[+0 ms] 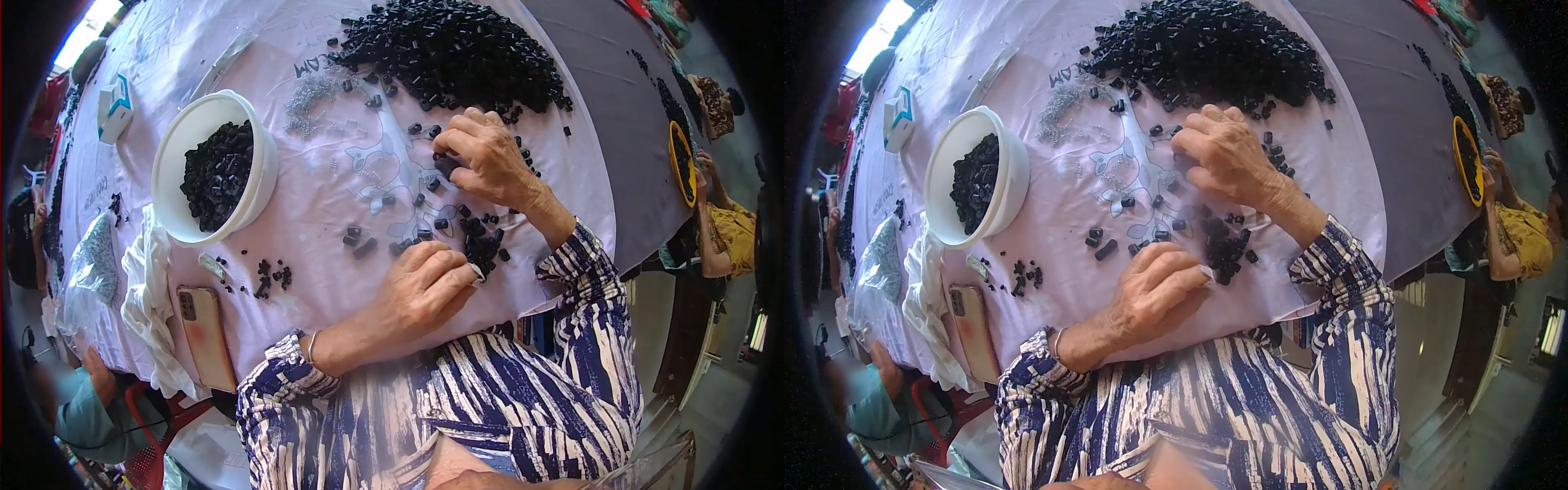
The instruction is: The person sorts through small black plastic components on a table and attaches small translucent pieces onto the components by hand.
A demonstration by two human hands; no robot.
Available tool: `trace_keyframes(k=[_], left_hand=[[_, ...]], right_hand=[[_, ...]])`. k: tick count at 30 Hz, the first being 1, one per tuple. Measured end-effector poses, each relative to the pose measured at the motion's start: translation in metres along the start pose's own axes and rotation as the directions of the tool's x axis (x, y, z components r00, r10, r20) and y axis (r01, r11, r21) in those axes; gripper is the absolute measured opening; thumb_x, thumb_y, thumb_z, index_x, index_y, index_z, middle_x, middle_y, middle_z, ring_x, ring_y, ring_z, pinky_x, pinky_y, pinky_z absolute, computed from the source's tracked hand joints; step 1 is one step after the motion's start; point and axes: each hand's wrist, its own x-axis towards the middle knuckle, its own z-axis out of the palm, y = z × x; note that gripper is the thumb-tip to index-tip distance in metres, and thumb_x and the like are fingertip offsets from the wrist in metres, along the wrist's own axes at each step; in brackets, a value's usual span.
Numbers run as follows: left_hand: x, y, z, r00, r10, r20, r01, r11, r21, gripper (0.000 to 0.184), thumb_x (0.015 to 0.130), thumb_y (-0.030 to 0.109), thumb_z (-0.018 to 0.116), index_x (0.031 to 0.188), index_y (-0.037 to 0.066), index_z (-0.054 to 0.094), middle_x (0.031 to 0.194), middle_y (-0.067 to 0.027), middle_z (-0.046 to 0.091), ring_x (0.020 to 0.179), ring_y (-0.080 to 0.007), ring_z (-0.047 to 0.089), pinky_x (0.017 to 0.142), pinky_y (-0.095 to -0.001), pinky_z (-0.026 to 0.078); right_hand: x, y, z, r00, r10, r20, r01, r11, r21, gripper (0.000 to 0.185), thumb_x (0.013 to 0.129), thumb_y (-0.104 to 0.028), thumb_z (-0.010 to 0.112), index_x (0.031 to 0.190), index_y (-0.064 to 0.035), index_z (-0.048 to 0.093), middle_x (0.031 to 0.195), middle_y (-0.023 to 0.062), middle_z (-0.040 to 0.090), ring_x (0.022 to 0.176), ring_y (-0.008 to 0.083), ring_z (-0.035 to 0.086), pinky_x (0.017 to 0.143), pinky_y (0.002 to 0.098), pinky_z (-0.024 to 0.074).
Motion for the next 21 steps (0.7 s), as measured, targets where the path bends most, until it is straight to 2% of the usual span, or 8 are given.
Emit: trace_keyframes(k=[3,5,6,8,11,15,16,21], left_hand=[[0.002,-0.001,-0.006,0.992,-0.078,-0.098,0.069,0.994,-0.084,0.035,0.069,-0.004,0.074,0.099,0.003,0.058,0.096,-0.0125,0.060,0.090,-0.0262,0.059,0.075,-0.0356,0.049],[-0.002,0.001,-0.006,0.962,-0.216,-0.166,0.172,0.954,-0.247,0.035,0.073,-0.006,0.072,0.103,0.002,0.056,0.100,-0.0131,0.060,0.091,-0.0240,0.060,0.077,-0.0336,0.049],[-0.005,0.002,-0.003,0.924,-0.327,-0.198,0.238,0.898,-0.370,0.034,0.075,-0.005,0.071,0.104,0.001,0.055,0.102,-0.0131,0.059,0.090,-0.0226,0.060,0.077,-0.0324,0.050],[-0.004,0.008,-0.001,0.817,-0.540,-0.204,0.311,0.710,-0.632,0.031,0.082,-0.006,0.066,0.109,0.000,0.053,0.107,-0.0102,0.060,0.095,-0.0158,0.059,0.080,-0.0276,0.050],[0.001,0.011,-0.004,0.710,-0.702,-0.052,0.330,0.397,-0.856,0.026,0.085,-0.006,0.064,0.107,0.000,0.053,0.108,-0.0083,0.060,0.096,-0.0138,0.058,0.081,-0.0267,0.049],[0.003,0.011,-0.013,0.677,-0.732,0.070,0.479,0.367,-0.797,0.012,0.087,-0.005,0.061,0.099,-0.003,0.059,0.106,-0.0065,0.060,0.096,-0.0106,0.056,0.081,-0.0247,0.047],[0.005,0.016,-0.014,0.622,-0.779,0.076,0.504,0.325,-0.800,0.011,0.086,-0.006,0.061,0.096,-0.004,0.062,0.105,-0.0075,0.061,0.094,-0.0105,0.057,0.079,-0.0241,0.047],[0.003,0.015,-0.005,0.746,-0.663,-0.065,0.472,0.594,-0.652,0.015,0.081,-0.008,0.062,0.095,-0.003,0.062,0.102,-0.0094,0.062,0.088,-0.0113,0.059,0.080,-0.0247,0.048]], right_hand=[[-0.011,-0.010,-0.007,0.997,0.031,-0.076,-0.022,0.991,0.129,0.020,0.066,-0.007,0.066,0.086,-0.0063,0.062,0.085,0.0060,0.058,0.085,0.0236,0.054,0.078,0.0366,0.0415],[-0.024,-0.031,-0.013,0.989,0.092,-0.117,-0.036,0.912,0.409,0.021,0.066,-0.003,0.068,0.086,-0.0054,0.061,0.084,0.0066,0.060,0.082,0.0238,0.056,0.073,0.0362,0.0442],[-0.029,-0.040,-0.016,0.983,0.127,-0.133,-0.037,0.842,0.538,0.022,0.066,-0.001,0.069,0.086,-0.0050,0.061,0.083,0.0069,0.060,0.081,0.0239,0.057,0.071,0.0360,0.0456],[-0.041,-0.055,-0.021,0.986,0.095,-0.136,-0.002,0.828,0.561,0.022,0.067,0.002,0.072,0.086,-0.0041,0.061,0.082,0.0077,0.062,0.079,0.0239,0.059,0.067,0.0348,0.0473],[-0.053,-0.071,-0.019,0.981,0.116,-0.156,0.005,0.790,0.613,0.022,0.068,0.003,0.073,0.087,-0.0034,0.063,0.083,0.0083,0.063,0.078,0.0234,0.060,0.067,0.0332,0.0482],[-0.065,-0.075,-0.011,0.968,0.198,-0.155,-0.035,0.715,0.699,0.024,0.069,0.004,0.072,0.090,-0.0029,0.064,0.083,0.0080,0.063,0.079,0.0224,0.060,0.068,0.0316,0.0484],[-0.069,-0.075,-0.008,0.964,0.227,-0.136,-0.061,0.690,0.721,0.025,0.069,0.003,0.073,0.092,-0.0024,0.065,0.083,0.0076,0.063,0.078,0.0227,0.060,0.068,0.0312,0.0484],[-0.077,-0.078,-0.002,0.951,0.272,-0.144,-0.088,0.689,0.719,0.033,0.064,0.006,0.066,0.096,-0.0019,0.064,0.090,0.0096,0.062,0.086,0.0246,0.059,0.073,0.0326,0.0484]])
